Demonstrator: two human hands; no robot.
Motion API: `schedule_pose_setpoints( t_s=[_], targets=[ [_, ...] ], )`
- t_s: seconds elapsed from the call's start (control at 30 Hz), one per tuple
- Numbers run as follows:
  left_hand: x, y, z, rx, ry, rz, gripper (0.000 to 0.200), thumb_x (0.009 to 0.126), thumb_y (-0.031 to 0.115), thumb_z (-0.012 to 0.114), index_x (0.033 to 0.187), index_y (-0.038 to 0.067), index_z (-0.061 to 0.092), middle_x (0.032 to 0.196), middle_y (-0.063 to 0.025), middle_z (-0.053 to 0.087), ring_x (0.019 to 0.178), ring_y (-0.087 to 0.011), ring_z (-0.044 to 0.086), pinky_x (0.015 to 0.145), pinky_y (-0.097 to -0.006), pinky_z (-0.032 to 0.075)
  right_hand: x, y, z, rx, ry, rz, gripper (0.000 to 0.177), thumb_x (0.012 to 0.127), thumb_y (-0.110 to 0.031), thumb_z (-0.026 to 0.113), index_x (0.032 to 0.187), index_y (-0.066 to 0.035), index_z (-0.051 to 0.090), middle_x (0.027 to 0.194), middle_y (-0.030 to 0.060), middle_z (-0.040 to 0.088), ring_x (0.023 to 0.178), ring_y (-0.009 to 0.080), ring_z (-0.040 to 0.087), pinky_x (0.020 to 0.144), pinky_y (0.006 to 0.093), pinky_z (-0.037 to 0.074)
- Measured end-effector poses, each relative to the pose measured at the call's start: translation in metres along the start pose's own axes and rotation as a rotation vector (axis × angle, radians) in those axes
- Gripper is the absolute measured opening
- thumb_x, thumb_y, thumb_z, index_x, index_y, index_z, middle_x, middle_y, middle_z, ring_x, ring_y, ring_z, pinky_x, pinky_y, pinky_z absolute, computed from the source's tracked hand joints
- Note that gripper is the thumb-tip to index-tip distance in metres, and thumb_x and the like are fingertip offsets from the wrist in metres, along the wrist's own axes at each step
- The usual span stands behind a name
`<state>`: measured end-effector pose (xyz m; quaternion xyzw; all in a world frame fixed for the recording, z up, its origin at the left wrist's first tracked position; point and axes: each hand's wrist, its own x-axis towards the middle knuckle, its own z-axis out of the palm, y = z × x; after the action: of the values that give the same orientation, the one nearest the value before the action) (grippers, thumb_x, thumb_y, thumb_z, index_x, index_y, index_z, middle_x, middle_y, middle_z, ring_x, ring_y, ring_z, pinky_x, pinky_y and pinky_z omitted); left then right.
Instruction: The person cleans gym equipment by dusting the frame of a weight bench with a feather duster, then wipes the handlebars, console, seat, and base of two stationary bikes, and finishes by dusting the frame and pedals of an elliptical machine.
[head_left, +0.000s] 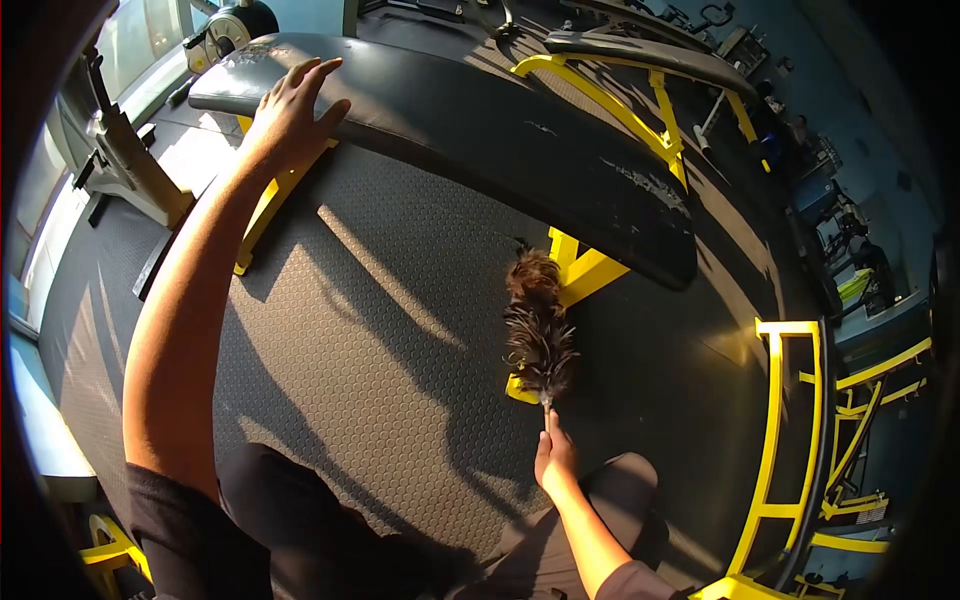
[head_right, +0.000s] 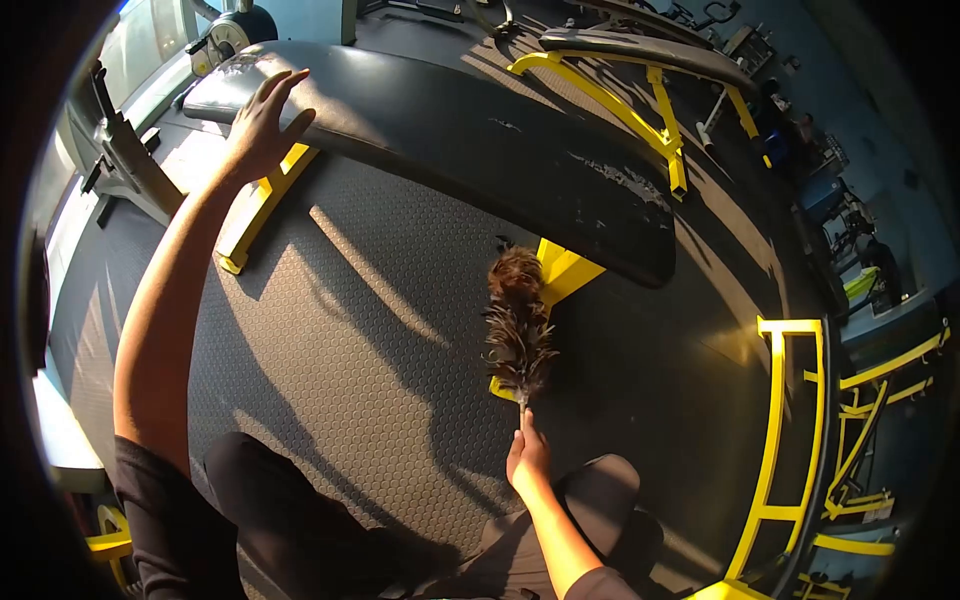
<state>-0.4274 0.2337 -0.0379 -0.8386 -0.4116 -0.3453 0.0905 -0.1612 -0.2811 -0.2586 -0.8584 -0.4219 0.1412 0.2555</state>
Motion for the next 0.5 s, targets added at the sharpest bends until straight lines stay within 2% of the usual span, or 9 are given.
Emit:
schedule_pose_setpoints(
  t_s=[0.07, 0.13, 0.17, 0.27, 0.37, 0.4, 0.43, 0.47, 0.5],
  targets=[
    [-0.004, -0.028, 0.013, 0.105, -0.072, -0.02, 0.058, 0.099, 0.048, 0.053, 0.15, 0.021, 0.042, 0.155, -0.0137, 0.039, 0.144, -0.0335, 0.037, 0.117, -0.054, 0.029, 0.032, -0.009, 0.032, -0.115, 0.039, 0.091, 0.052, 0.098, -0.009, 0.05, 0.15, -0.011, 0.042, 0.109, 0.0243, 0.065, 0.1, 0.0432, 0.063, 0.088, 0.0456, 0.052],
    [-0.026, -0.043, 0.033, 0.129, -0.03, -0.015, 0.058, 0.1, 0.052, 0.049, 0.15, 0.023, 0.041, 0.156, -0.0109, 0.038, 0.147, -0.0307, 0.032, 0.118, -0.0558, 0.025, 0.046, -0.015, 0.059, -0.191, 0.078, 0.098, 0.056, 0.098, -0.008, 0.052, 0.152, -0.014, 0.039, 0.105, 0.0232, 0.064, 0.097, 0.0423, 0.063, 0.086, 0.0466, 0.053],
    [-0.034, -0.048, 0.046, 0.068, 0.073, 0.013, 0.059, 0.1, 0.053, 0.047, 0.152, 0.024, 0.039, 0.156, -0.0083, 0.038, 0.149, -0.0294, 0.029, 0.119, -0.0578, 0.022, 0.05, -0.019, 0.068, -0.235, 0.012, 0.186, 0.055, 0.096, -0.006, 0.052, 0.15, -0.013, 0.043, 0.104, 0.0247, 0.065, 0.097, 0.0422, 0.064, 0.085, 0.0474, 0.053],
    [-0.042, -0.053, 0.058, 0.02, 0.152, 0.03, 0.059, 0.101, 0.051, 0.047, 0.153, 0.024, 0.036, 0.159, -0.0085, 0.034, 0.151, -0.0296, 0.024, 0.119, -0.0575, 0.019, 0.065, -0.026, 0.067, -0.24, 0.149, 0.062, 0.053, 0.096, -0.005, 0.051, 0.148, -0.012, 0.045, 0.102, 0.0263, 0.065, 0.096, 0.0425, 0.065, 0.085, 0.0479, 0.053],
    [-0.042, -0.057, 0.07, -0.054, 0.245, 0.044, 0.058, 0.101, 0.049, 0.049, 0.153, 0.026, 0.037, 0.159, -0.0066, 0.035, 0.151, -0.0268, 0.023, 0.12, -0.0594, 0.016, 0.072, -0.048, 0.057, -0.28, 0.39, -0.02, 0.052, 0.097, -0.005, 0.05, 0.148, -0.013, 0.047, 0.104, 0.0273, 0.066, 0.095, 0.0435, 0.065, 0.086, 0.0475, 0.052],
    [-0.044, -0.055, 0.067, -0.093, 0.283, 0.066, 0.056, 0.1, 0.041, 0.055, 0.151, 0.023, 0.039, 0.157, -0.0067, 0.036, 0.15, -0.0268, 0.024, 0.121, -0.0578, 0.016, 0.073, -0.047, 0.053, -0.295, 0.426, -0.062, 0.052, 0.097, -0.005, 0.05, 0.148, -0.013, 0.047, 0.104, 0.0275, 0.067, 0.095, 0.0436, 0.065, 0.086, 0.0467, 0.052],
    [-0.046, -0.053, 0.059, -0.173, 0.237, 0.049, 0.057, 0.098, 0.042, 0.057, 0.148, 0.019, 0.042, 0.155, -0.0107, 0.038, 0.149, -0.0315, 0.026, 0.118, -0.0599, 0.019, 0.072, -0.048, 0.044, -0.383, 0.287, 0.05, 0.05, 0.098, -0.005, 0.049, 0.147, -0.014, 0.049, 0.102, 0.0271, 0.067, 0.093, 0.0431, 0.066, 0.086, 0.045, 0.053],
    [-0.046, -0.052, 0.052, -0.258, 0.196, 0.036, 0.059, 0.096, 0.043, 0.059, 0.145, 0.014, 0.046, 0.152, -0.0148, 0.039, 0.147, -0.0362, 0.027, 0.116, -0.062, 0.023, 0.072, -0.046, 0.035, -0.397, 0.258, -0.016, 0.048, 0.098, -0.007, 0.05, 0.146, -0.013, 0.05, 0.097, 0.0259, 0.068, 0.089, 0.0403, 0.067, 0.083, 0.0431, 0.053],
    [-0.047, -0.054, 0.053, -0.285, 0.215, 0.041, 0.058, 0.096, 0.042, 0.059, 0.145, 0.013, 0.046, 0.151, -0.0147, 0.041, 0.147, -0.0355, 0.028, 0.116, -0.0613, 0.023, 0.073, -0.054, 0.025, -0.433, 0.305, -0.014, 0.047, 0.098, -0.007, 0.05, 0.145, -0.012, 0.051, 0.095, 0.0249, 0.067, 0.088, 0.0385, 0.067, 0.081, 0.0426, 0.053]
  ],
)
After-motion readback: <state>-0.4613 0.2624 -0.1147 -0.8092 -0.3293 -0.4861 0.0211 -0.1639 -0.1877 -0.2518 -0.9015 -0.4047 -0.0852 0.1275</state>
